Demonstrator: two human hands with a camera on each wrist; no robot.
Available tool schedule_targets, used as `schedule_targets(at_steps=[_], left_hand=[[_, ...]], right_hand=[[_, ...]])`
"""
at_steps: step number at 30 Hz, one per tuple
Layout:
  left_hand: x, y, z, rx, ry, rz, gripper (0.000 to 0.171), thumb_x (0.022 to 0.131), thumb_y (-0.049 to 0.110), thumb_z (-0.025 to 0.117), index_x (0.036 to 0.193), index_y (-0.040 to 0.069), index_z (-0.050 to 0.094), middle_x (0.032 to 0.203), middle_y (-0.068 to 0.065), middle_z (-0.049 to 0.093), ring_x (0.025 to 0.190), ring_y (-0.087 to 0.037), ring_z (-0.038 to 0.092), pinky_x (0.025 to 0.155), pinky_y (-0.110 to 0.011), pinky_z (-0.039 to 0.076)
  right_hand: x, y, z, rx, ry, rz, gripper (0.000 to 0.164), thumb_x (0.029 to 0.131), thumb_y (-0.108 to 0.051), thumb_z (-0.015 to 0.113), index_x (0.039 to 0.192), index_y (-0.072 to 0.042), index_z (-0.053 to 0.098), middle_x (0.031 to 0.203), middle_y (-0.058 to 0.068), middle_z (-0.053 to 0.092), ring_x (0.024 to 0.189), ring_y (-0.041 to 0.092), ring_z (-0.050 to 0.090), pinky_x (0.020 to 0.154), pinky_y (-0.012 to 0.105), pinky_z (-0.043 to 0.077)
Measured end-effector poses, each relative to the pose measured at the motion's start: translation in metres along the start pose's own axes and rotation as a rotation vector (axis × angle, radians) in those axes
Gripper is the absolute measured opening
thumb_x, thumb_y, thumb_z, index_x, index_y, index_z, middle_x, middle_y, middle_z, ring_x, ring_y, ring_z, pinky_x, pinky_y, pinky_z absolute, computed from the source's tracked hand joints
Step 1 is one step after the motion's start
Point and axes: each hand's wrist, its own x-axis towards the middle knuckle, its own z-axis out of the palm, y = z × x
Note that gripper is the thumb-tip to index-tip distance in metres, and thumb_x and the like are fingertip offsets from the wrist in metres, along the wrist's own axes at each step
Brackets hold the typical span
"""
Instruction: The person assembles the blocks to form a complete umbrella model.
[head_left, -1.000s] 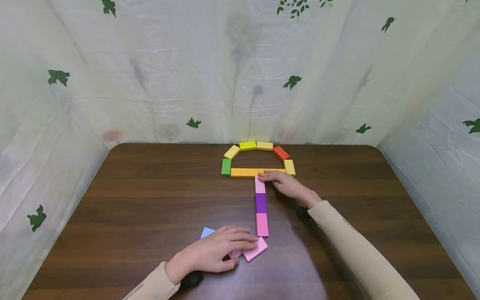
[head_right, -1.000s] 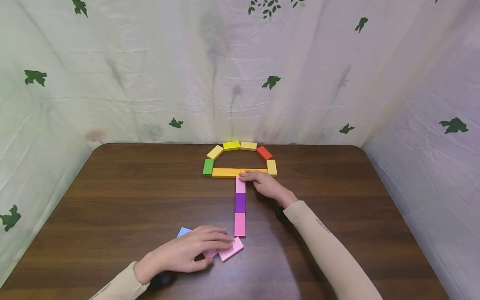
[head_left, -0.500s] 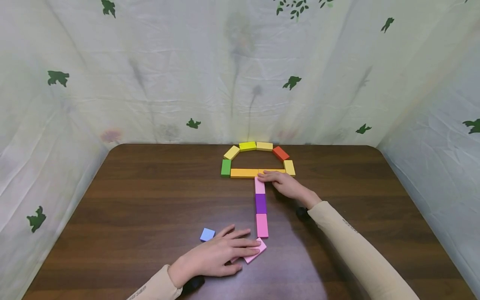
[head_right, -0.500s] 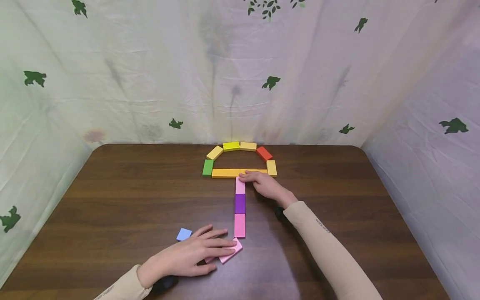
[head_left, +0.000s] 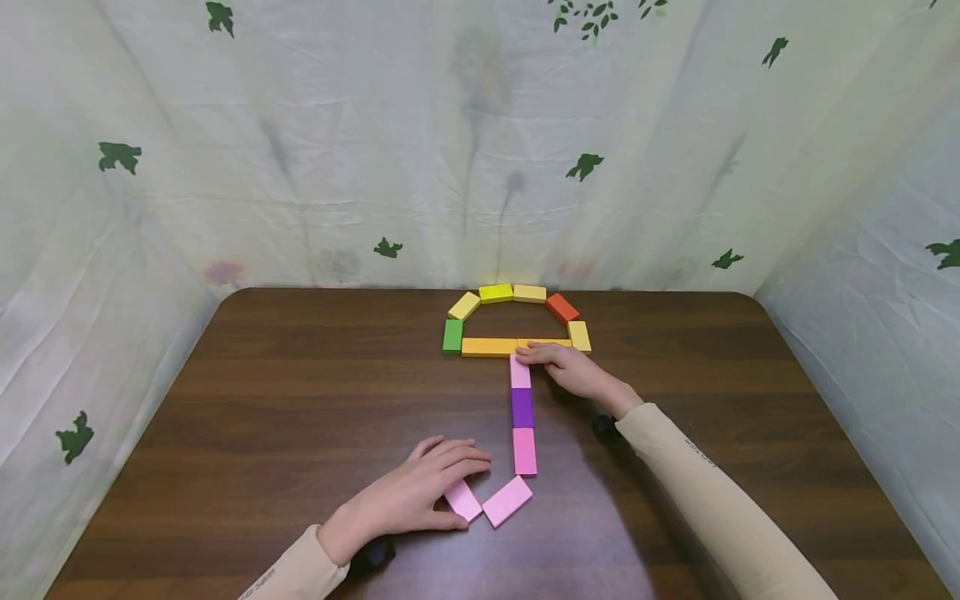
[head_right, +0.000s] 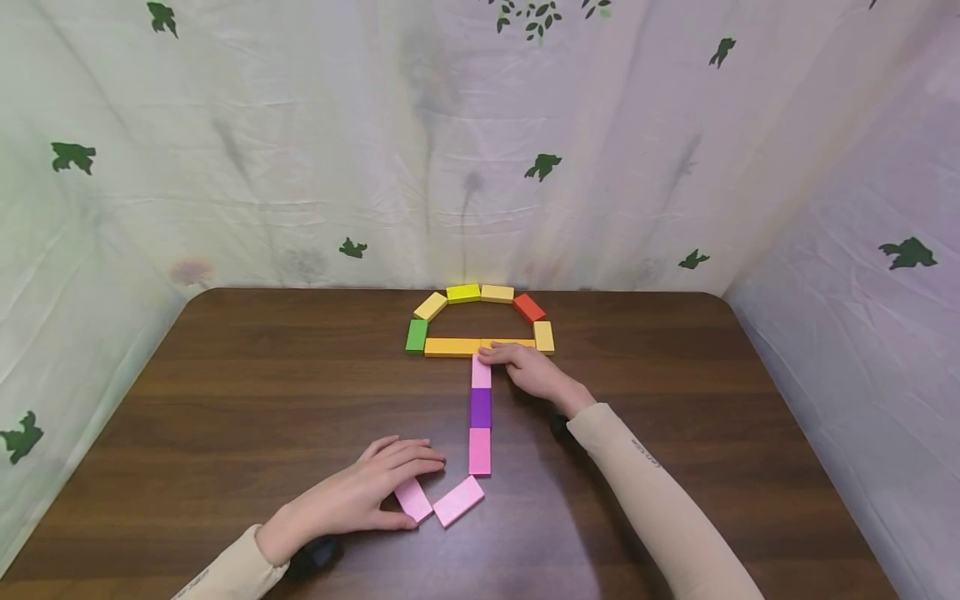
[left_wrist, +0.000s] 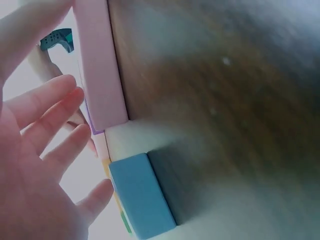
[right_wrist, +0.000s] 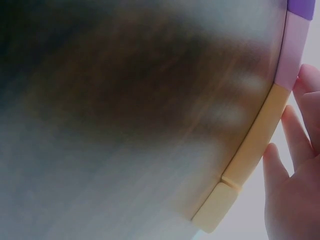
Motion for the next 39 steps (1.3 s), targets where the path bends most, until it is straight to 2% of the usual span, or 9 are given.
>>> schedule_targets(at_steps=[6,10,15,21,33,39], left_hand=[[-0.003,-0.004,0.001,0.011,0.062,0.066,0.048,0.079,0.040,0.076,0.116,0.014,0.061,0.126,0.001,0.054,0.128,-0.024,0.041,0.100,-0.050,0.030],[-0.005,-0.006,0.001,0.031,0.085,0.106,0.039,0.078,0.029,0.078,0.109,0.014,0.062,0.118,0.003,0.055,0.124,-0.022,0.045,0.098,-0.047,0.031],[-0.007,-0.006,0.002,0.068,0.099,0.123,0.029,0.078,0.016,0.077,0.104,0.015,0.064,0.109,0.006,0.057,0.115,-0.017,0.049,0.095,-0.042,0.035],[-0.007,-0.005,0.002,0.075,0.109,0.114,0.026,0.079,0.016,0.076,0.102,0.016,0.064,0.106,0.006,0.056,0.107,-0.013,0.051,0.092,-0.039,0.036],[-0.009,-0.004,0.002,0.080,0.109,0.086,0.029,0.078,0.022,0.078,0.103,0.018,0.064,0.103,0.007,0.055,0.102,-0.013,0.049,0.090,-0.038,0.036],[-0.013,-0.008,-0.006,0.041,0.099,0.031,0.035,0.078,0.022,0.079,0.109,0.017,0.064,0.108,0.006,0.055,0.104,-0.014,0.048,0.088,-0.039,0.036]], right_hand=[[0.001,-0.001,0.000,-0.007,0.000,0.006,0.042,0.094,0.007,0.044,0.129,-0.006,0.061,0.137,0.007,0.053,0.133,0.026,0.040,0.107,0.043,0.030],[0.001,0.000,0.001,-0.005,-0.004,0.009,0.042,0.094,0.008,0.043,0.130,-0.006,0.060,0.137,0.007,0.053,0.133,0.026,0.039,0.108,0.042,0.030],[0.001,0.000,0.000,0.000,-0.008,0.011,0.043,0.094,0.008,0.042,0.130,-0.006,0.060,0.137,0.007,0.052,0.134,0.026,0.038,0.108,0.042,0.029],[0.000,0.000,-0.001,-0.003,-0.005,0.000,0.043,0.093,0.009,0.042,0.130,-0.005,0.060,0.137,0.008,0.052,0.134,0.027,0.038,0.108,0.042,0.029],[0.000,0.001,-0.001,-0.015,0.000,-0.006,0.043,0.093,0.010,0.042,0.129,-0.005,0.060,0.137,0.008,0.053,0.133,0.027,0.039,0.107,0.042,0.030],[-0.001,0.000,-0.001,-0.011,0.007,-0.025,0.043,0.093,0.010,0.042,0.129,-0.004,0.060,0.136,0.009,0.053,0.133,0.029,0.040,0.107,0.043,0.031]])
